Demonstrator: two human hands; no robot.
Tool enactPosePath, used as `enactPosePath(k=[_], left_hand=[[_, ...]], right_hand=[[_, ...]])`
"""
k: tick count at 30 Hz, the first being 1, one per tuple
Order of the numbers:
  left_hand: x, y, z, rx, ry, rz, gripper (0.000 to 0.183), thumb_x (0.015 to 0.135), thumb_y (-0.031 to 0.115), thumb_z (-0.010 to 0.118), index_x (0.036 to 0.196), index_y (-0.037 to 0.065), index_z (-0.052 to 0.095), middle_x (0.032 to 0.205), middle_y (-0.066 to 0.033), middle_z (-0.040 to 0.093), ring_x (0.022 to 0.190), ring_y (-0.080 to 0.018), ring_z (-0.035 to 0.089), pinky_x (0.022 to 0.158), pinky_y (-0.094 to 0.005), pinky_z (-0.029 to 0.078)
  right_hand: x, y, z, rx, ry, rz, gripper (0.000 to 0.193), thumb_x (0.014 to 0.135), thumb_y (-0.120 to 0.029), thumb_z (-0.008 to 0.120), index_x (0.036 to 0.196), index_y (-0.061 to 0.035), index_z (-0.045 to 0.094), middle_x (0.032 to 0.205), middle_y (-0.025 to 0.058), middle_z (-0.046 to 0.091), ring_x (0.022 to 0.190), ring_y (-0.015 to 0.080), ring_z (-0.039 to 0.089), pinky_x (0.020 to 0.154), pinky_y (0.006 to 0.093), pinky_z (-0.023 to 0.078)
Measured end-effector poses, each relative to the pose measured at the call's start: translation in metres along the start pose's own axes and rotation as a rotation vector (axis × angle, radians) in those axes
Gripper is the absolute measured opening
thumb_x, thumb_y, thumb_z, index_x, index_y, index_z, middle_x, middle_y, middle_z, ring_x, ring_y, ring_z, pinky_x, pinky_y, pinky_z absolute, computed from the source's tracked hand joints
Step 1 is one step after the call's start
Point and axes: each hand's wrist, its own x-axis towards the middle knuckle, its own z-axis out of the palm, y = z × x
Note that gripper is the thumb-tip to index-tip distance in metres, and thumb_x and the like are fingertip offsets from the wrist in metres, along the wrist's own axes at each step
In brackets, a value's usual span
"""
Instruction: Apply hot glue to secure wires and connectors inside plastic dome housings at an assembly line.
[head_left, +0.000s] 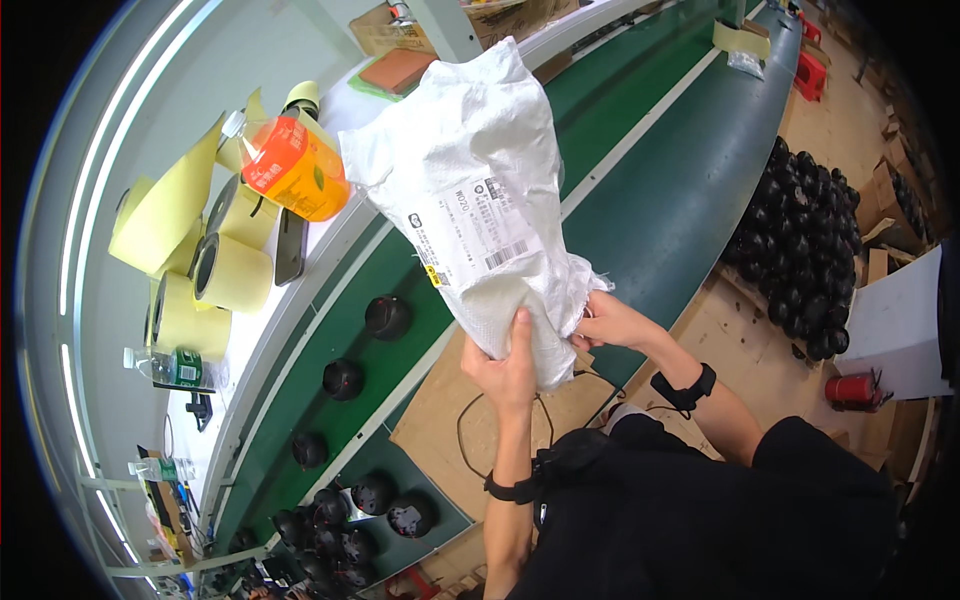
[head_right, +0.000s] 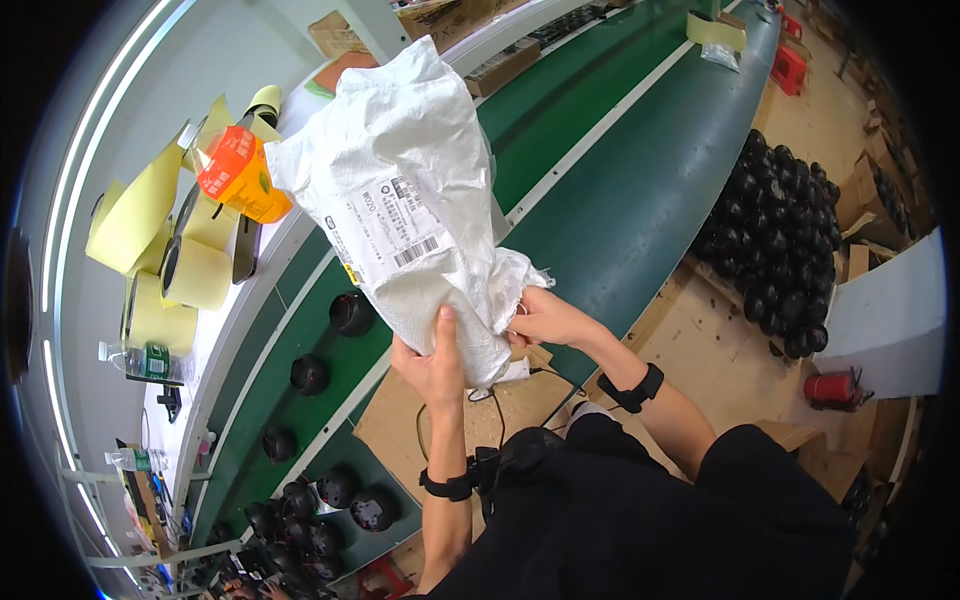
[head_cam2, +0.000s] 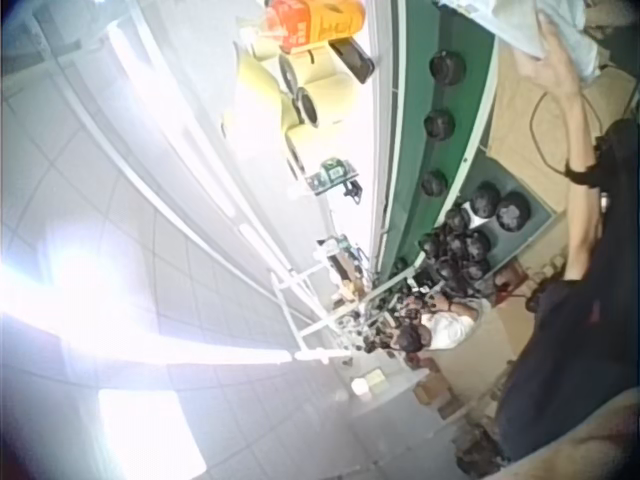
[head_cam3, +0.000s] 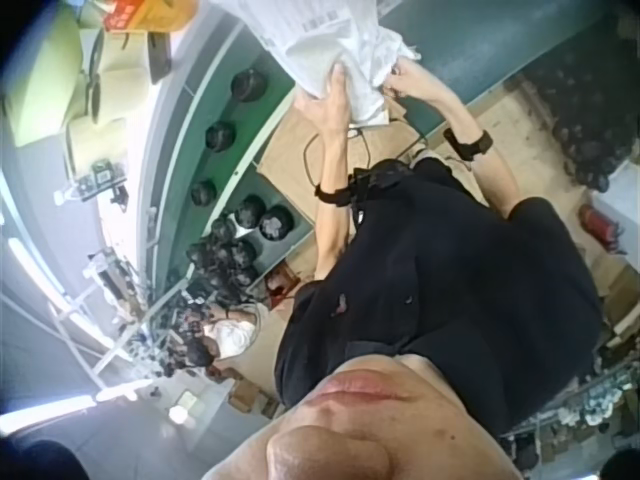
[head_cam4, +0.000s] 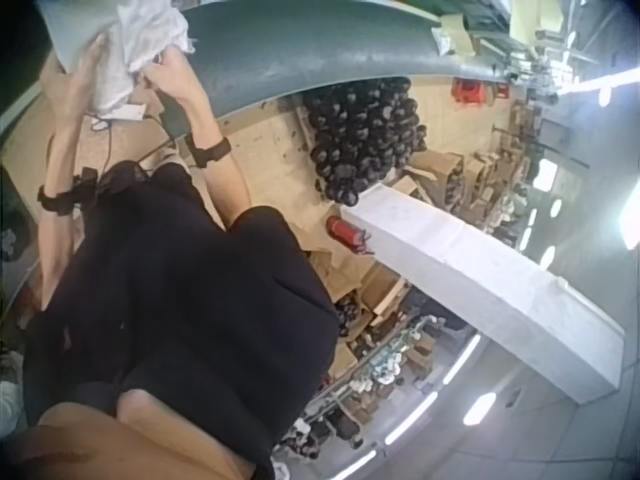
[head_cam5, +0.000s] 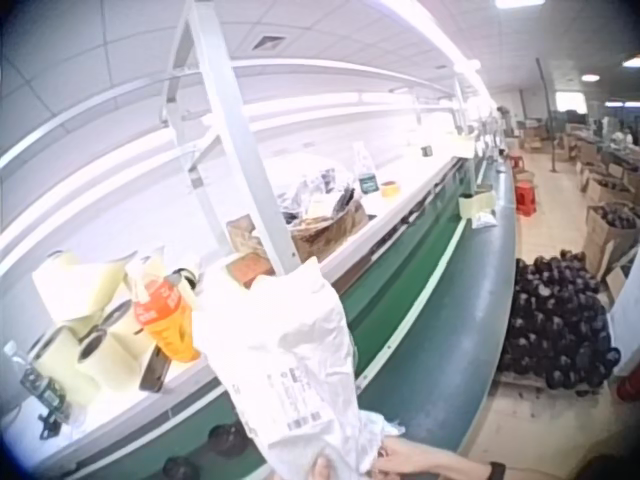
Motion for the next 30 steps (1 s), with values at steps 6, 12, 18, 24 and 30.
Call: enactPosePath(k=[6, 12, 18, 24, 30], left_hand=[[-0.002, -0.001, -0.006, -0.026, 0.013, -0.044, 0.032, 0.087, 0.011, 0.079, 0.110, -0.008, 0.068, 0.102, -0.0120, 0.073, 0.093, -0.0168, 0.066, 0.085, -0.0320, 0.052], [0.000, -0.011, -0.016, 0.180, -0.029, 0.050, 0.033, 0.084, 0.013, 0.082, 0.106, -0.008, 0.069, 0.098, -0.0147, 0.074, 0.090, -0.0188, 0.069, 0.080, -0.0334, 0.053], [-0.008, -0.015, -0.011, 0.199, -0.024, 0.030, 0.034, 0.084, 0.014, 0.081, 0.107, -0.008, 0.069, 0.099, -0.0164, 0.074, 0.090, -0.0199, 0.069, 0.081, -0.0341, 0.053], [-0.015, -0.020, -0.009, 0.056, 0.045, -0.068, 0.031, 0.089, 0.011, 0.077, 0.110, -0.009, 0.068, 0.104, -0.0143, 0.073, 0.094, -0.0190, 0.067, 0.086, -0.0334, 0.051], [-0.012, -0.019, -0.017, 0.014, 0.062, -0.096, 0.030, 0.090, 0.010, 0.075, 0.112, -0.009, 0.067, 0.107, -0.0126, 0.071, 0.097, -0.0176, 0.066, 0.088, -0.0325, 0.051]], right_hand=[[-0.006, 0.012, -0.020, 0.212, -0.228, 0.072, 0.012, 0.089, -0.005, 0.055, 0.101, -0.0037, 0.060, 0.068, -0.0012, 0.053, 0.055, 0.0060, 0.046, 0.049, 0.0241, 0.036], [-0.004, 0.011, -0.030, 0.031, 0.144, -0.081, 0.028, 0.089, -0.004, 0.056, 0.114, -0.0033, 0.068, 0.080, -0.0061, 0.060, 0.065, 0.0027, 0.047, 0.056, 0.0221, 0.037], [0.006, 0.006, -0.028, 0.102, 0.586, -0.071, 0.019, 0.091, -0.006, 0.061, 0.106, -0.0037, 0.072, 0.085, -0.0066, 0.065, 0.069, 0.0022, 0.051, 0.060, 0.0219, 0.040], [0.012, -0.013, -0.025, -0.957, 0.599, 0.102, 0.029, 0.083, -0.019, 0.060, 0.095, 0.0073, 0.063, 0.091, 0.0310, 0.064, 0.089, 0.0464, 0.065, 0.075, 0.0497, 0.053], [-0.014, 0.004, -0.024, -1.009, 0.301, 0.049, 0.031, 0.084, -0.025, 0.061, 0.085, 0.0052, 0.066, 0.077, 0.0233, 0.069, 0.076, 0.0406, 0.070, 0.068, 0.0472, 0.055]])
